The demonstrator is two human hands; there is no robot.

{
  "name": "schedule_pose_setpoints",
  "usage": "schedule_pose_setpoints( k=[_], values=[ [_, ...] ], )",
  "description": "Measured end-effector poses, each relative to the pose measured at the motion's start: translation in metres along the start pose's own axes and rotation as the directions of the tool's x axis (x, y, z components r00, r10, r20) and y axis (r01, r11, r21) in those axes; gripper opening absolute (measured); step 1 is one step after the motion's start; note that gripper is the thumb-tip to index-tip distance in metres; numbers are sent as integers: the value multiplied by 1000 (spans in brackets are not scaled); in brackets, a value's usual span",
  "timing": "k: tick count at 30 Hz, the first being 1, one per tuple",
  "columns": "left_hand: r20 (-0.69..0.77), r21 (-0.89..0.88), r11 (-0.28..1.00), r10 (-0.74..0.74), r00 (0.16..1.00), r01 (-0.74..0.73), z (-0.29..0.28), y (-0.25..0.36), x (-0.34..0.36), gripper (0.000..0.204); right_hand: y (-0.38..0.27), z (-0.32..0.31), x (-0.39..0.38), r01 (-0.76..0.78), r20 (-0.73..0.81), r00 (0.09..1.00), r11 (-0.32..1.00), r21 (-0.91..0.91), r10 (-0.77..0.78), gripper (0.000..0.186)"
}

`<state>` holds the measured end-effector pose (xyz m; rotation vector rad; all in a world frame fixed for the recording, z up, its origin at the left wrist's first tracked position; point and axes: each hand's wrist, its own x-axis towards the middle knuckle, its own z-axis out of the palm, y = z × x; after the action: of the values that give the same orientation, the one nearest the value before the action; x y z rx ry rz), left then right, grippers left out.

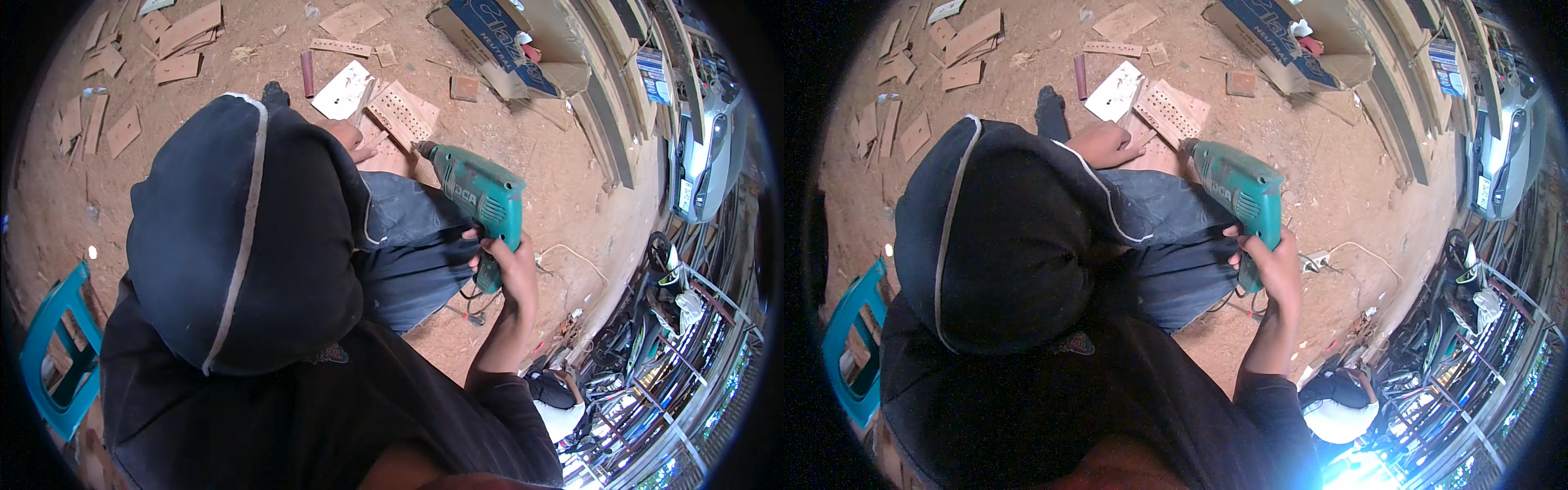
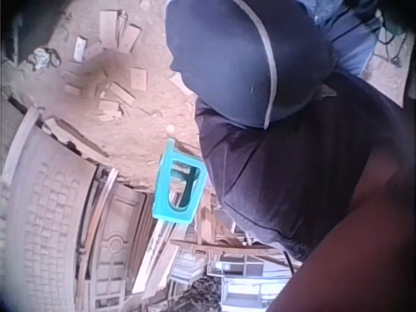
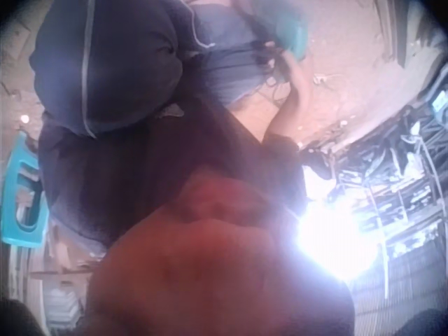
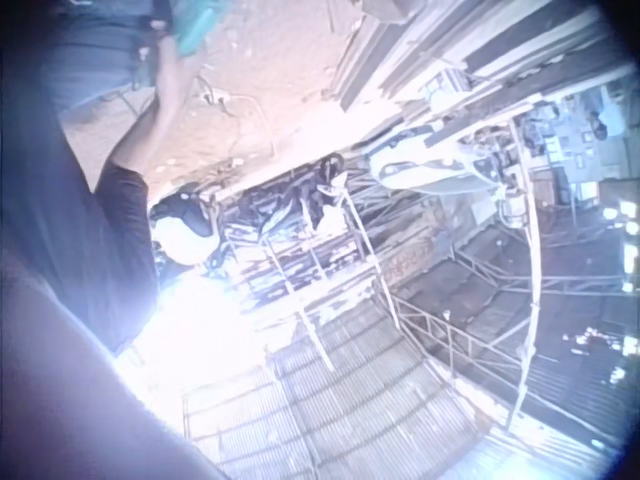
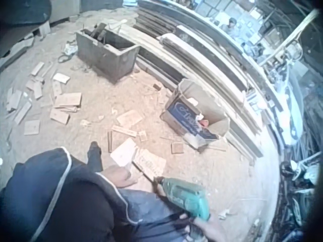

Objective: The person drills holes into a small piece of wood using a handheld power drill.

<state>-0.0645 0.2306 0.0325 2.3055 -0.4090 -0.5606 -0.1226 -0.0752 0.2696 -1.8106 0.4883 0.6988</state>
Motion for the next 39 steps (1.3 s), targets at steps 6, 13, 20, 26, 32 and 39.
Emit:
schedule_pose_setpoints(
  k=[6,13,20,26,32,39],
  values=[
    [-45,15,1000,-15,999,15,-5,8,-2,53,-10,1,3,-20,6,1000,1000,-9,20,32],
    [-90,-23,1000,-8,996,6,-2,3,0,47,-7,-2,7,-60,21,998,996,67,58,42],
    [-156,-42,999,23,988,-30,-1,5,-1,42,3,2,5,26,51,998,971,236,-39,48],
    [0,-48,996,79,997,-79,-6,3,1,43,7,1,6,-15,57,998,996,88,10,43],
    [2,-51,995,80,997,-80,-5,4,1,43,3,1,10,-9,-5,1000,1000,-29,9,38],
    [1,-33,995,97,995,-97,-2,2,3,44,-9,6,9,-11,-46,999,994,-107,7,45]
  ],
)
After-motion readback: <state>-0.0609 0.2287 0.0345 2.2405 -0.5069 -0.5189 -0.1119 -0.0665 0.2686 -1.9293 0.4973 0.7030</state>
